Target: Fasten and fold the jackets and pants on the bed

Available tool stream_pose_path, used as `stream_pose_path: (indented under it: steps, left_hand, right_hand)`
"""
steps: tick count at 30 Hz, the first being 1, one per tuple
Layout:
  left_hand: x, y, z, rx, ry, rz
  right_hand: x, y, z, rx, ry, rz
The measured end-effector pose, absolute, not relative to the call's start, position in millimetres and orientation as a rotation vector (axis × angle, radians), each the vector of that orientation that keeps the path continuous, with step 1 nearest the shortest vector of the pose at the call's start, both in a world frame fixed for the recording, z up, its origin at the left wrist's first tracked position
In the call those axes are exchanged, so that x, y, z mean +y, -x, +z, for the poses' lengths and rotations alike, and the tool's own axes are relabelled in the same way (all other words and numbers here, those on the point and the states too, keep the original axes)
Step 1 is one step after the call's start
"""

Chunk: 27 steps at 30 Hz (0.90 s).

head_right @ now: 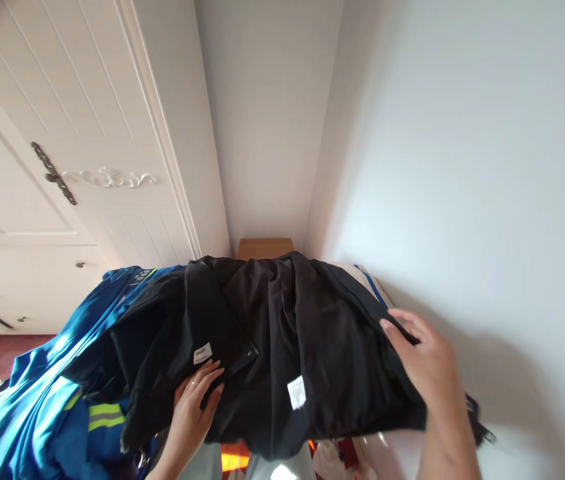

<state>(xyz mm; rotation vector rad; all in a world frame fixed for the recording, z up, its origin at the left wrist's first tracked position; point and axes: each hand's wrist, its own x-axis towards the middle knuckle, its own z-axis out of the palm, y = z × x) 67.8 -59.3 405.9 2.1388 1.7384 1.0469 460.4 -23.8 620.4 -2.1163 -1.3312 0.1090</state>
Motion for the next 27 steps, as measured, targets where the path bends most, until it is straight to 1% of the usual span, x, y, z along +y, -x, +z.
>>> stream_pose_path:
  steps: [2,4,6,7,10,15,17,19,22,27]
  left_hand:
    - [-57.1,-65.8,409.8,1.721,-2.133,0.99]
    - [-55.1,-64.6,415.1,1.708,-2.124,0.943]
    - [-54.8,-63.5,420.0,1.693,-2.122,0.914]
    - [-55.5,-62.8,421.9,1.682,-2.125,0.907]
    - [-60.5,-59.5,423.7,1.648,-2.133,0.929]
    - [-65.5,-55.2,418.1,1.609,-2.086,1.023]
    - [-64.3,-55.3,416.3,1.605,-2.053,1.054]
    - [-62.8,-55.5,415.8,1.596,-2.028,1.068]
    - [-62.1,-54.9,416.6,1.584,-2.009,1.067]
    - [-63.0,-52.4,415.8,1.576,-2.016,1.037]
  right_hand:
    - [-24.8,-394.2,612.4,-1.554,1.879,0.212]
    - [-27.7,-330.8,593.7,-1.965,1.673,0.427]
    - [-35.5,-286.5,574.2,-2.308,1.532,0.62]
    - [-41.6,-274.5,566.1,-2.383,1.514,0.686]
    - [-65.4,-277.9,546.9,-2.243,1.651,0.696]
    - [-102.5,-334.9,508.6,-1.779,1.849,0.373]
    - [-111.6,-347.5,493.4,-1.697,1.949,0.335]
    - [-116.7,-348.8,484.2,-1.732,2.009,0.409]
    - [-117.8,-333.9,485.7,-1.895,1.996,0.516]
    - [-110.0,-292.5,502.8,-2.101,1.954,0.336]
